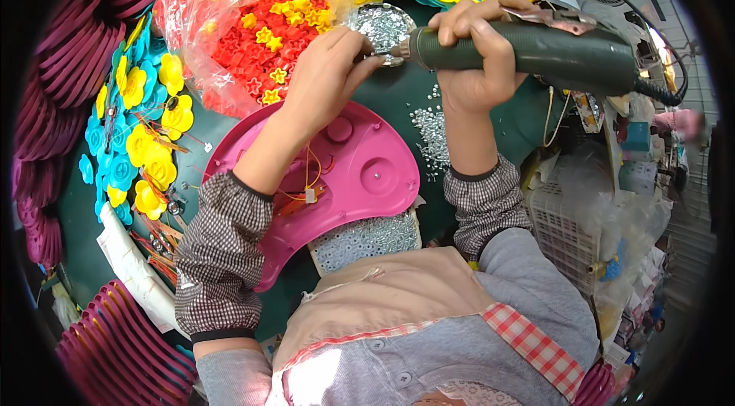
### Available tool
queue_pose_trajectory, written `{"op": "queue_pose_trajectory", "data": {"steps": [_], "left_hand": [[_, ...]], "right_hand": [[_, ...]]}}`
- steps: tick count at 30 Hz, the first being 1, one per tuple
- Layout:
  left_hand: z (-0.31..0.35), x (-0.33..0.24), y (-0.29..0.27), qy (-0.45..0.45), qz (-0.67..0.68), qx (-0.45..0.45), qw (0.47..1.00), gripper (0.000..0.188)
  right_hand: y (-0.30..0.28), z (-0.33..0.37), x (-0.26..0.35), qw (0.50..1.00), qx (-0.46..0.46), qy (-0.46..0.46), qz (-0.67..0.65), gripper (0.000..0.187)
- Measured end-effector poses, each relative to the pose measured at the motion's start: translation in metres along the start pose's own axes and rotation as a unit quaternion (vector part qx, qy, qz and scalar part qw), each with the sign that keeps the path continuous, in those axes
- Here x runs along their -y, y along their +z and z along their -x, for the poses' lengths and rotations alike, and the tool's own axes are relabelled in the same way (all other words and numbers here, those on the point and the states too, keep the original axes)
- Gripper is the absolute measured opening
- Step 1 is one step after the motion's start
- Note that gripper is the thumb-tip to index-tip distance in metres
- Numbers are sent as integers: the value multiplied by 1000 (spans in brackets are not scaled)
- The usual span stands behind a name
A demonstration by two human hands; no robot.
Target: The person assembles small decorative items by placing colorful plastic pieces into a pink tray and using a handheld tool to secure them. They repeatedly pick up pieces, position them in the tray, and apply the tool to fasten components together.
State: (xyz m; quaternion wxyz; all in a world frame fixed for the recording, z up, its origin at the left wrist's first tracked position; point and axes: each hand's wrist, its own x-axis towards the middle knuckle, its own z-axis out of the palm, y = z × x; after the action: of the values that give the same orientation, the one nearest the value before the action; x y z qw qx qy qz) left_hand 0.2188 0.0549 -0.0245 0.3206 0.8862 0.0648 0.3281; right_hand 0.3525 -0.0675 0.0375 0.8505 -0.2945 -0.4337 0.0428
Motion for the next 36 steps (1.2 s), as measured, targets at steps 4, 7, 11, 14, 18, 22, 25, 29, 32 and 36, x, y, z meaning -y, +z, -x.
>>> {"op": "queue_pose_trajectory", "data": {"steps": [4, 7, 11, 14, 18, 22, 25, 29, 32, 36], "left_hand": [[23, -14, -11, -19, 27, -49, 998, 22], [37, -28, -17, -39, 24, -108, 993, 24], [52, -37, -24, 2, 16, -185, 983, 24], [65, -36, -40, 47, -35, -195, 979, 25], [86, -37, -60, -36, -89, -122, 988, 32], [121, -27, -60, -237, -25, -47, 970, 41], [125, -27, -60, -251, 3, -44, 967, 40], [128, -23, -56, -218, 3, -49, 975, 37], [127, -21, -55, -201, -9, -49, 978, 35], [129, -18, -54, -192, -19, -51, 980, 35]], "right_hand": [[19, 10, 18, 998, -18, 25, -61, 39], [31, 17, 29, 996, -23, 36, -79, 44], [44, 27, 37, 995, -19, 35, -93, 47], [58, 32, 36, 992, -26, 44, -111, 45], [68, 51, 16, 996, 43, 74, 16, 44], [81, 74, -2, 987, 30, 157, -17, 40], [85, 79, -10, 986, 69, 152, -1, 39], [90, 84, -13, 984, 75, 160, 6, 39], [91, 85, -17, 983, 68, 167, 16, 39], [92, 85, -20, 982, 73, 172, 20, 39]]}}
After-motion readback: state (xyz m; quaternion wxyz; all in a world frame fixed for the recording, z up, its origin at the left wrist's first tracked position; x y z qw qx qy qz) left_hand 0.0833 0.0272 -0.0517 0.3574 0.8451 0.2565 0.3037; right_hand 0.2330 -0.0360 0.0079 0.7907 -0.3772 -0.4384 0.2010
